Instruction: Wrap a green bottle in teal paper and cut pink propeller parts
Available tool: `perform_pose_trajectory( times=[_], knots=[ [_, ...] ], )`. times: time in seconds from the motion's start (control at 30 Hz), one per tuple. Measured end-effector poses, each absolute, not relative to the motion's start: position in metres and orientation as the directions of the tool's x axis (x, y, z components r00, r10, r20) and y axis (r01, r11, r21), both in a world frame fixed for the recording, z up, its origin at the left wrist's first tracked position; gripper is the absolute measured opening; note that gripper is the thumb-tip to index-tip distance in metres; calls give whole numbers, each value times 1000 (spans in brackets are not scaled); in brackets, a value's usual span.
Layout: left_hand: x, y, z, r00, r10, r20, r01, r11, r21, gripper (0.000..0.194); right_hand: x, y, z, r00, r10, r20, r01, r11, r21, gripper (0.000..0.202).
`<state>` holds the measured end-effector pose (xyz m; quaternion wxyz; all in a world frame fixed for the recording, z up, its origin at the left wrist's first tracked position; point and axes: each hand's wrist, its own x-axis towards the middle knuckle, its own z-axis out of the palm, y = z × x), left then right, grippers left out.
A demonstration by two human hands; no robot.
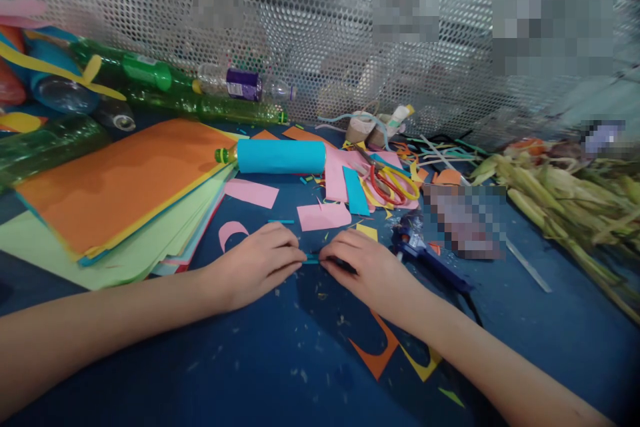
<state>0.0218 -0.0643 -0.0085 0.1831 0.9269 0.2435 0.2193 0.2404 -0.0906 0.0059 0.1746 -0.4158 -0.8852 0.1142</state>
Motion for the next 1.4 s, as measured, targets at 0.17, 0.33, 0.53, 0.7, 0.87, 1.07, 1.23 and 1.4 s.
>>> perform_pose_trajectory(
  times=[0.17,0.33,0.53,0.7,0.87,1.07,1.23,1.4],
  knots=[
    [22,-62,-9,785,547,292,375,-794,478,22,240,-91,4,-573,790,217,703,610,-364,12],
    [21,-64,-10,810,504,298,347,-823,450,23,239,-92,5,-574,797,190,721,601,-344,11],
    [21,-64,-9,800,529,285,374,-810,453,21,239,-92,9,-605,779,162,721,623,-304,10],
    [27,-60,-3,782,578,231,431,-770,470,16,239,-91,5,-591,782,198,714,621,-323,13],
    [34,-68,3,828,518,217,447,-842,302,18,235,-92,2,-602,771,207,722,637,-269,12],
    [30,-69,0,821,474,318,400,-875,273,20,233,-97,11,-457,871,177,702,476,-530,9],
    [25,-68,9,778,410,476,371,-911,179,17,234,-98,21,-200,972,-120,564,14,-825,27],
    [17,-74,18,839,4,544,217,-919,-329,18,232,-100,26,-434,725,-535,195,-504,-842,55]
  ],
)
